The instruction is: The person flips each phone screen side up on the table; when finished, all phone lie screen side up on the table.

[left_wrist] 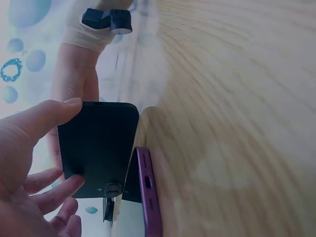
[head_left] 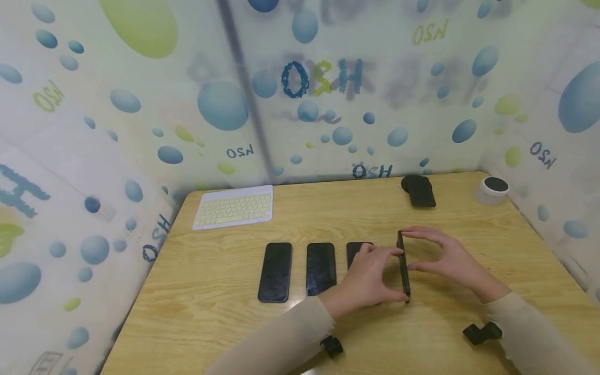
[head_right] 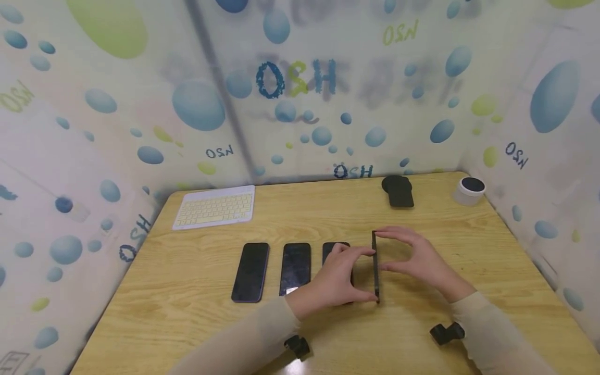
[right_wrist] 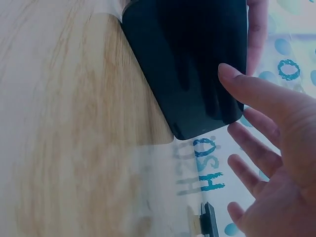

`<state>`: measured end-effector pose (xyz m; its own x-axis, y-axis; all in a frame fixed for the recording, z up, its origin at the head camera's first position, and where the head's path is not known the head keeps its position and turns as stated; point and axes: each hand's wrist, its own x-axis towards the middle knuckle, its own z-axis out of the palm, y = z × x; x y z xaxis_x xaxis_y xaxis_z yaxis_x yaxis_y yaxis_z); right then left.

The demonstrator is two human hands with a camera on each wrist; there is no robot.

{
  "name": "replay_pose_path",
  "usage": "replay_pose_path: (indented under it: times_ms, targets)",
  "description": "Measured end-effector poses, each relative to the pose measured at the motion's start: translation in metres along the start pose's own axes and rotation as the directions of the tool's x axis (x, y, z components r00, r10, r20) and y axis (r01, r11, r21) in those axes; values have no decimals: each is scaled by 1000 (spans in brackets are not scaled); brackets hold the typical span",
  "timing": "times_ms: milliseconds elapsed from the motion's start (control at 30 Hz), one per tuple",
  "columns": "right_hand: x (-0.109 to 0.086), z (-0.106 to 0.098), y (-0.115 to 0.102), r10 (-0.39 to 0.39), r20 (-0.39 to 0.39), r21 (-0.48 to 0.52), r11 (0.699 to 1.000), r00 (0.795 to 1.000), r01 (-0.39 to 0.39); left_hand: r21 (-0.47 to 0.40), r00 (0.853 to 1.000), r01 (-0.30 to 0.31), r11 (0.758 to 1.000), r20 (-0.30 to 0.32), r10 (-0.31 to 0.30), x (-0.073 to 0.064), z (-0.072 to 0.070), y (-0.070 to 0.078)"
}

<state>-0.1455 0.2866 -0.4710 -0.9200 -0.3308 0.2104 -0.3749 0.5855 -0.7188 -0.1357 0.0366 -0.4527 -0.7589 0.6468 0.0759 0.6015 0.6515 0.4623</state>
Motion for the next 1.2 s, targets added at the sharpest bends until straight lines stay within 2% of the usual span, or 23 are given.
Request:
replay_pose_path:
  times_ms: [100, 233, 433, 633, 767, 867, 1033, 1200]
  targets:
    - [1, 2, 2, -22, 11, -37, 999, 1000, 22, -9, 1000, 8, 1000, -9, -8, -3, -1, -2]
    - [0, 5, 6, -11, 47, -86, 996, 999, 15, -38, 1000, 18, 999, -10, -19, -6, -2, -4]
    - [-2, 8, 10, -21, 105, -98, 995, 994, 31, -44, 999, 44, 998, -8, -44, -10, -3, -7]
    - [-3, 7, 13, -8, 105, -118, 993, 994, 21, -24, 998, 68, 997, 5, -68, -14, -3, -10]
    - [-3, 4, 17, 31, 120, -148, 989, 992, -13, 62, 998, 69, 996, 2, -70, -12, 2, -10]
    - [-3, 1, 21, 51, 145, -172, 985, 988, -26, 149, 996, 90, 985, -4, -90, -10, 7, -8]
    - [-2, -2, 25, 42, 173, -181, 983, 984, -10, 257, 988, 144, 956, 17, -153, -6, 14, -2]
    - [-2, -4, 25, 11, 192, -167, 986, 981, 22, 304, 983, 159, 939, 37, -179, -4, 17, 1]
